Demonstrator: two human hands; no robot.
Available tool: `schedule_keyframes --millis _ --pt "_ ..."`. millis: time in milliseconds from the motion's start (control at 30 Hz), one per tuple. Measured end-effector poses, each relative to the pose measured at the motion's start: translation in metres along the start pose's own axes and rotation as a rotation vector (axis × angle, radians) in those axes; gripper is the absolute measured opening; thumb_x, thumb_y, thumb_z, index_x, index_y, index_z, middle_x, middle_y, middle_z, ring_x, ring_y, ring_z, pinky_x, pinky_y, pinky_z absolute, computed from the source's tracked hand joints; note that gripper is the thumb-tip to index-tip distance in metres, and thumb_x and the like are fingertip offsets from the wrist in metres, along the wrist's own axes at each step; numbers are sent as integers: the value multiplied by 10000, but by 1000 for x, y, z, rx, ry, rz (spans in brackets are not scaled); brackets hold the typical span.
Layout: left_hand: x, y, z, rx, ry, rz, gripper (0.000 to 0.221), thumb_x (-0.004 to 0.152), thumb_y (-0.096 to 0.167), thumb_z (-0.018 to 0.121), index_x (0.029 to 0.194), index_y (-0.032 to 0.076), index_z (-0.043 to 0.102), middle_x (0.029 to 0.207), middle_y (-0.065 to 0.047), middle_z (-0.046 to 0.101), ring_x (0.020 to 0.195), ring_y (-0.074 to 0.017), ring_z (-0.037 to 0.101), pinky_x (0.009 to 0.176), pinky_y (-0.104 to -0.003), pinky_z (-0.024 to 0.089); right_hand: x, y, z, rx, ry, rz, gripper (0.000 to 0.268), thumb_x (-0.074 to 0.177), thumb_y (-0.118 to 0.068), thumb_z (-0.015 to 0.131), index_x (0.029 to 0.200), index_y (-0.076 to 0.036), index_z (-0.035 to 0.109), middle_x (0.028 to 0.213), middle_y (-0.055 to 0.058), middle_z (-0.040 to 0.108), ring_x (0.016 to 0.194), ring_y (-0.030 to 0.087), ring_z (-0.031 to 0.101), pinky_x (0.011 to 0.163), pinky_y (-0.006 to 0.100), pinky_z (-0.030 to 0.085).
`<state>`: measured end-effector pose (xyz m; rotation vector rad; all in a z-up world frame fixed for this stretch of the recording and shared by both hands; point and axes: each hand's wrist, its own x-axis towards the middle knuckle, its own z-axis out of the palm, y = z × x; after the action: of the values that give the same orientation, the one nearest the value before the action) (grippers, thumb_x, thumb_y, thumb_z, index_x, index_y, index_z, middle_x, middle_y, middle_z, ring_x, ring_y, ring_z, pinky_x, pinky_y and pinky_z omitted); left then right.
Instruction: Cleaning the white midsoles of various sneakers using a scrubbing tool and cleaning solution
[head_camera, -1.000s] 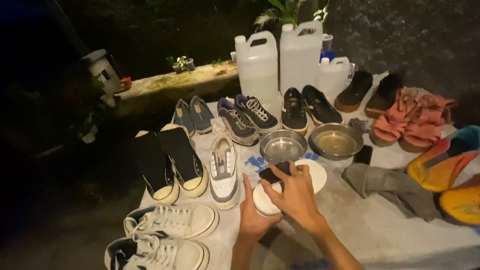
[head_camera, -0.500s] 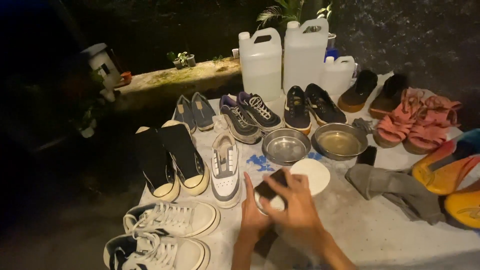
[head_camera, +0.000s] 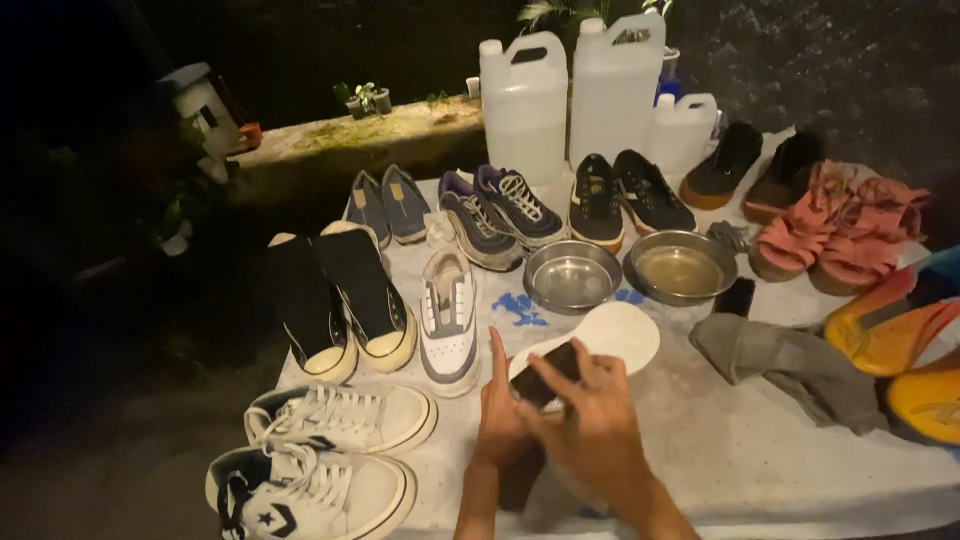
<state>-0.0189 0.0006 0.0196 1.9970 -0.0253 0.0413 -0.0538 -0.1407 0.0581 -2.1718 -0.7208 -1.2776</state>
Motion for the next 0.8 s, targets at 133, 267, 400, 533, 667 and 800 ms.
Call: schedule_keyframes --millis 133,267,400,533,667,800 --pt "-3 6 4 -131 60 32 1452 589 203 899 1657 276 -83 1152 -80 747 1025 -230 697 883 -336 558 -3 53 12 -101 -399 538 645 834 -664 572 1380 -335 670 1447 336 487 1172 463 462 1005 509 397" --pt "1 11 0 -47 47 8 1342 667 323 788 1653 279 -121 999 -119 759 953 -285 726 854 -392 557 6 20 1 44 -250 401 554 874 -481 671 1349 -197 660 1413 333 506 1189 433 490 984 516 412" --pt "-1 12 1 -76 5 -114 1456 585 469 876 1645 392 -119 1014 -116 735 946 -246 673 833 -354 534 -14 27 -1 69 -168 282 535 845 -430 759 1312 -172 712 1404 373 553 1196 433 537 1034 542 375" --pt "-7 10 1 -127 79 66 1467 588 374 943 1655 293 -61 1251 -79 686 1219 -279 601 1038 -395 476 -4 43 4 -40 -214 497 514 860 -559 649 1287 -289 746 1453 181 518 1073 380 433 953 469 443" --pt "-8 26 -5 -52 19 -46 1386 678 390 864 1646 362 -127 1021 -152 742 966 -268 649 894 -405 519 4 10 -7 121 -246 437 577 867 -525 649 1344 -201 679 1466 246 520 1161 359 466 1006 510 421" --pt "-6 7 4 -136 85 204 1408 644 256 927 1651 241 -57 1083 -100 794 1004 -238 716 890 -377 562 -7 45 14 -37 -217 495 546 854 -551 683 1330 -286 717 1393 305 561 1106 439 479 987 476 406"
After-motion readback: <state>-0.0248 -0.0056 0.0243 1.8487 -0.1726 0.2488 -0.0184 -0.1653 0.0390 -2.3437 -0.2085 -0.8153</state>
